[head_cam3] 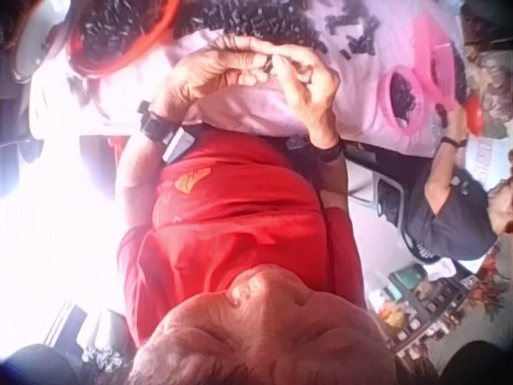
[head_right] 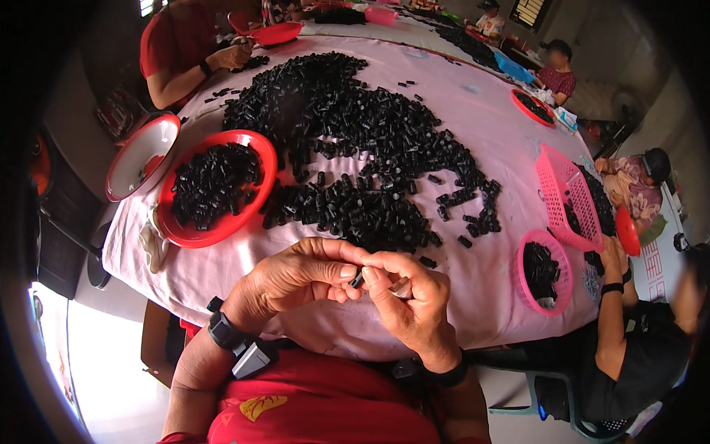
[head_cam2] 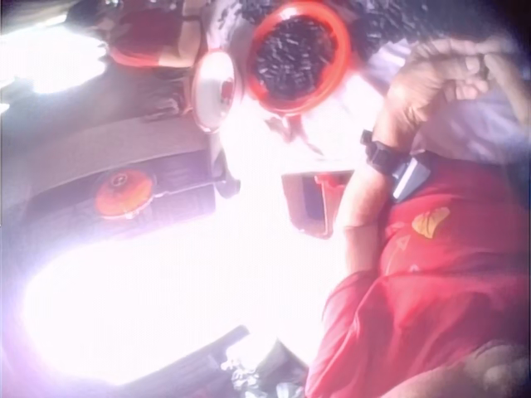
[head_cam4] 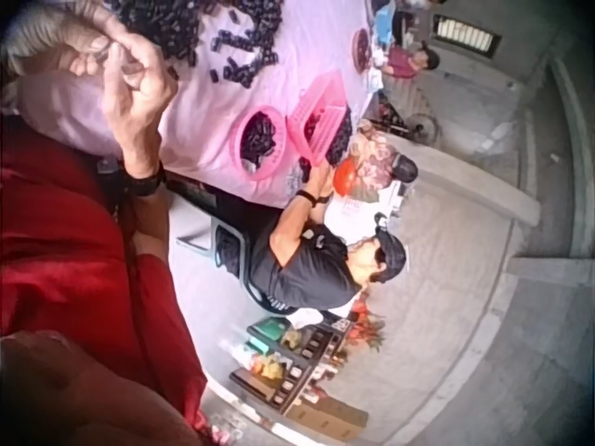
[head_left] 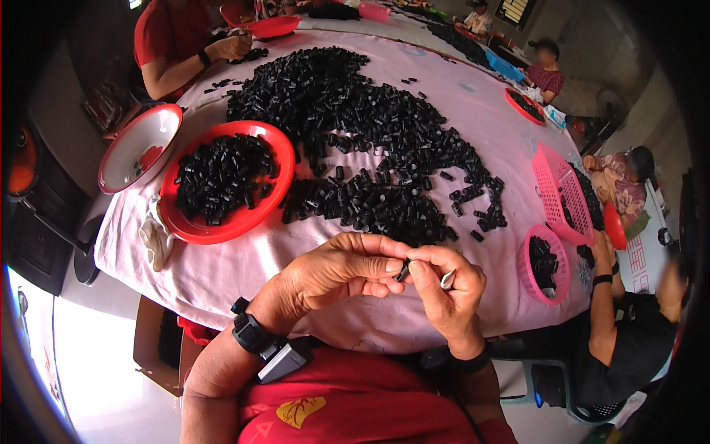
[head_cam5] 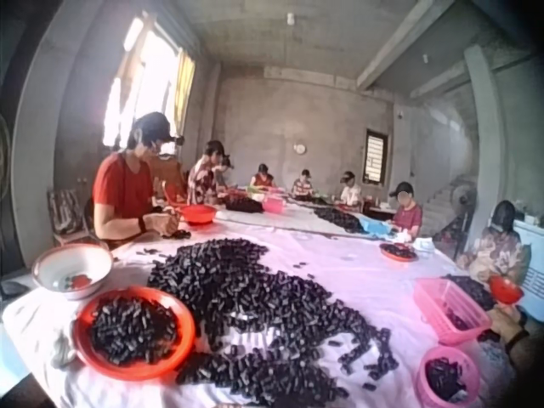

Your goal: Assembling small black plastic components by hand at a workstation.

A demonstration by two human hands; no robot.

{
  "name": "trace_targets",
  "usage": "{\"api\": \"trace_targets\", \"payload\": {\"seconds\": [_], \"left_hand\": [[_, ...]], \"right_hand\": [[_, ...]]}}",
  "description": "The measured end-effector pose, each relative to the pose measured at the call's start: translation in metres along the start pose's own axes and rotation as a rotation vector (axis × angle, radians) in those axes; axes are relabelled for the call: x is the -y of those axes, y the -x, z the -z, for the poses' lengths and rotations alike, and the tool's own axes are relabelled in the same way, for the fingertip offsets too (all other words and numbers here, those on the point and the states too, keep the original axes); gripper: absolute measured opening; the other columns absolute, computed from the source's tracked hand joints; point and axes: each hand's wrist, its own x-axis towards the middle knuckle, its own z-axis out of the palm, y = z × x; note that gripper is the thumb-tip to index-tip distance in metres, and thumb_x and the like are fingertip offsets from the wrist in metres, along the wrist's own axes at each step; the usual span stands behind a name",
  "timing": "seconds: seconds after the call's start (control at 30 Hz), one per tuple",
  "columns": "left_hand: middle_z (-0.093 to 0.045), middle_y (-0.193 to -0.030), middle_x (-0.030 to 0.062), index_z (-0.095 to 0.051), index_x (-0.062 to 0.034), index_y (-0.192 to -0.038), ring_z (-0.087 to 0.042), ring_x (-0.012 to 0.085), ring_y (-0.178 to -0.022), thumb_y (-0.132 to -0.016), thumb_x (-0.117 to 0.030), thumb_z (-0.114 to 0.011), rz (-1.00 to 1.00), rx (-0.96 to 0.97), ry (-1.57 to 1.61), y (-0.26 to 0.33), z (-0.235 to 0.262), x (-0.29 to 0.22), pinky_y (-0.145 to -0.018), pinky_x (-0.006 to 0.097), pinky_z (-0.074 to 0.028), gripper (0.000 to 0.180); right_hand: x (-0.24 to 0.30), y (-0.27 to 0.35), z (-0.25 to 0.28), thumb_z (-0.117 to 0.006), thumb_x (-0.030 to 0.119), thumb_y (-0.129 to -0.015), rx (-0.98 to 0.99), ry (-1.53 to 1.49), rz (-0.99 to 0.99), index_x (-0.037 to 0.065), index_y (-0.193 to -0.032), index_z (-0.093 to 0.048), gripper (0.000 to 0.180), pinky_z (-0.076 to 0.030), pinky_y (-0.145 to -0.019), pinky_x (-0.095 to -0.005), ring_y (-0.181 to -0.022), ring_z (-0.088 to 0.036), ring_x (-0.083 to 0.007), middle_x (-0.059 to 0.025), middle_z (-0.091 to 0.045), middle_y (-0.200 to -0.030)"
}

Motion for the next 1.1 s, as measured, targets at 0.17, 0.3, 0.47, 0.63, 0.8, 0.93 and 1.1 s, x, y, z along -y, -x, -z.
{"api": "trace_targets", "payload": {"seconds": [0.17,0.3,0.47,0.63,0.8,0.93,1.1], "left_hand": [[-0.068,-0.099,0.0096,-0.061,-0.0006,-0.118,-0.067,0.0146,-0.084,-0.091,-0.008,-0.062,-0.003,0.004,0.037,0.0,-0.002,-0.007,-0.077,0.027,-0.056,0.028],[-0.067,-0.103,0.0105,-0.061,0.0,-0.118,-0.066,0.0149,-0.087,-0.091,-0.008,-0.061,-0.015,0.028,0.052,0.001,0.001,-0.004,-0.078,0.027,-0.055,0.028],[-0.067,-0.105,0.0107,-0.061,0.001,-0.116,-0.066,0.0184,-0.094,-0.092,-0.006,-0.059,-0.025,0.049,0.061,0.002,-0.002,-0.004,-0.083,0.029,-0.054,0.025],[-0.067,-0.106,0.0107,-0.061,0.0007,-0.115,-0.065,0.0209,-0.102,-0.092,-0.006,-0.059,-0.009,0.026,0.061,0.0,-0.002,-0.002,-0.089,0.032,-0.053,0.024],[-0.066,-0.104,0.0086,-0.061,0.0002,-0.115,-0.065,0.0176,-0.095,-0.093,-0.007,-0.058,-0.002,0.023,0.077,-0.002,0.002,0.002,-0.087,0.03,-0.052,0.024],[-0.065,-0.1,0.0064,-0.061,-0.0003,-0.116,-0.062,0.0138,-0.085,-0.093,-0.008,-0.058,0.005,0.03,0.109,-0.002,0.001,0.004,-0.08,0.027,-0.051,0.024],[-0.065,-0.1,0.0061,-0.06,-0.0004,-0.117,-0.061,0.013,-0.084,-0.094,-0.01,-0.058,0.002,0.043,0.117,-0.003,0.001,0.005,-0.077,0.026,-0.05,0.026]], "right_hand": [[0.007,-0.002,0.01,-0.066,0.005,-0.088,-0.052,0.081,-0.041,-0.001,-0.091,-0.063,0.007,-0.04,-0.048,-0.0171,-0.057,-0.055,-0.0006,-0.0008,-0.064,-0.067],[0.007,-0.002,0.009,-0.073,0.015,-0.085,0.055,0.11,-0.121,0.001,-0.082,-0.06,0.019,-0.043,-0.047,-0.0201,-0.056,-0.059,-0.0038,-0.0028,-0.064,-0.066],[0.006,-0.005,0.006,-0.082,0.032,-0.074,0.134,0.294,-0.087,0.005,-0.078,-0.059,0.036,-0.046,-0.046,-0.0253,-0.054,-0.063,-0.0116,-0.0052,-0.066,-0.066],[0.008,-0.006,0.004,-0.083,0.037,-0.071,0.139,0.355,-0.068,0.005,-0.075,-0.058,0.04,-0.047,-0.046,-0.0267,-0.055,-0.063,-0.013,-0.0044,-0.067,-0.067],[0.007,-0.006,0.005,-0.082,0.038,-0.071,0.135,0.431,-0.052,0.005,-0.075,-0.059,0.041,-0.048,-0.048,-0.031,-0.055,-0.064,-0.0199,-0.0075,-0.066,-0.067],[0.001,-0.005,0.007,-0.082,0.04,-0.072,0.143,0.491,-0.005,0.005,-0.076,-0.06,0.041,-0.049,-0.049,-0.0319,-0.056,-0.065,-0.0224,-0.0085,-0.065,-0.066],[0.004,-0.006,0.008,-0.08,0.04,-0.074,0.156,0.458,-0.013,0.005,-0.075,-0.06,0.04,-0.049,-0.049,-0.0325,-0.057,-0.065,-0.024,-0.0087,-0.065,-0.066]]}}
